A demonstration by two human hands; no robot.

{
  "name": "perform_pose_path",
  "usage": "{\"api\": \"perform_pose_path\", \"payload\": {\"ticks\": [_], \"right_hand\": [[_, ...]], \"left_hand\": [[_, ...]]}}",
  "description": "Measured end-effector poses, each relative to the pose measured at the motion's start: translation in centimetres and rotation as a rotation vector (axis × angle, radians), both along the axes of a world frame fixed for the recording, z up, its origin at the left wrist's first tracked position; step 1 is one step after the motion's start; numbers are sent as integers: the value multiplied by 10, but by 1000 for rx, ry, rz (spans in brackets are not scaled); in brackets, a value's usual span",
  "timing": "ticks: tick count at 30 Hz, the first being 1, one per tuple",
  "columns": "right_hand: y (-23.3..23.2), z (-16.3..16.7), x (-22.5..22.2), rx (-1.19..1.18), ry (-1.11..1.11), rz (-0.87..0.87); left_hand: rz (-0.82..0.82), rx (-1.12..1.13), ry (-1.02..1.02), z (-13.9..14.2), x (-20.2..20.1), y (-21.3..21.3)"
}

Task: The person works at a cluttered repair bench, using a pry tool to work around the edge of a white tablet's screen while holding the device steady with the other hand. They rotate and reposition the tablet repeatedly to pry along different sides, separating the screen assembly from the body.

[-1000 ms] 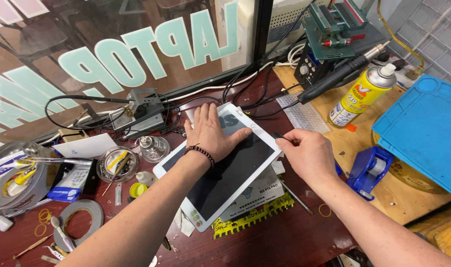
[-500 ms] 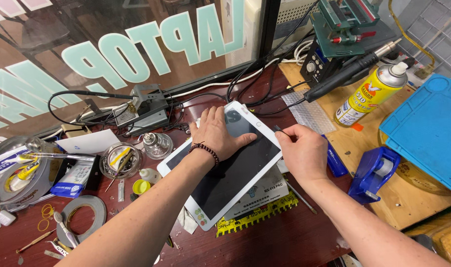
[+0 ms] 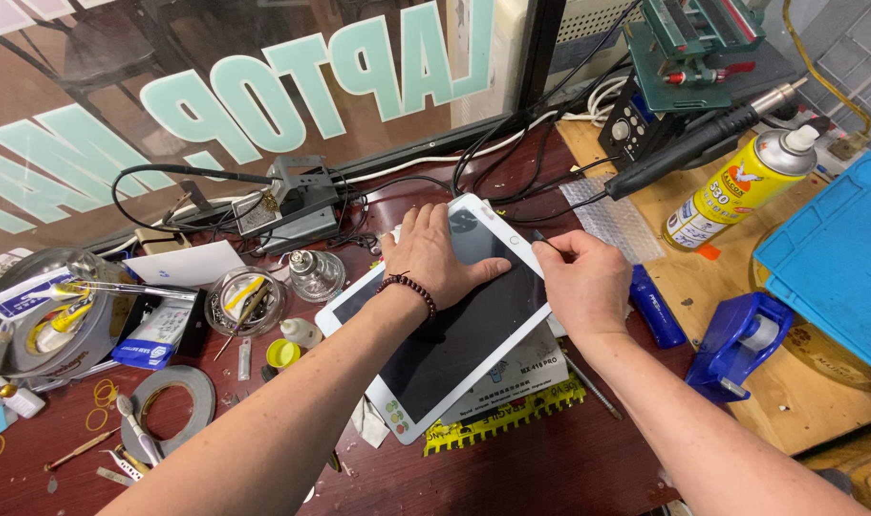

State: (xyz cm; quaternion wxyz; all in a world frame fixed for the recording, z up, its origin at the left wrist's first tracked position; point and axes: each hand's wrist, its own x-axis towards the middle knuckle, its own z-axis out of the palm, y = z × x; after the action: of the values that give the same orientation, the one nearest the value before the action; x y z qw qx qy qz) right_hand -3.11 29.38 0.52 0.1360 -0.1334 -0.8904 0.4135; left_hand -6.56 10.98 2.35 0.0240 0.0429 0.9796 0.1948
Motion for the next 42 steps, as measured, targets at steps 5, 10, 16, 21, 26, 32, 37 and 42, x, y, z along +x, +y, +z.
{"api": "perform_pose_path", "payload": {"ticks": [5, 10, 16, 21, 26, 32, 37, 42], "right_hand": [[9, 10, -6, -77, -76, 127], [20, 21, -9, 8, -166, 171], [16, 23, -22, 224, -187, 192], [9, 15, -23, 141, -131, 142], [8, 8, -30, 37, -140, 118], [9, 5, -34, -33, -143, 129], [10, -3, -39, -95, -129, 139], [19, -9, -44, -462, -116, 114]], "left_hand": [[6, 3, -40, 2, 3, -1], [-3, -11, 5, 3, 2, 0], [2, -6, 6, 1, 0, -3], [2, 12, 1, 2, -8, -4], [18, 33, -10, 3, -8, -6], [16, 41, -14, 4, -8, -4], [18, 27, -18, 7, -7, -5], [10, 0, -33, 9, -6, -1]]}}
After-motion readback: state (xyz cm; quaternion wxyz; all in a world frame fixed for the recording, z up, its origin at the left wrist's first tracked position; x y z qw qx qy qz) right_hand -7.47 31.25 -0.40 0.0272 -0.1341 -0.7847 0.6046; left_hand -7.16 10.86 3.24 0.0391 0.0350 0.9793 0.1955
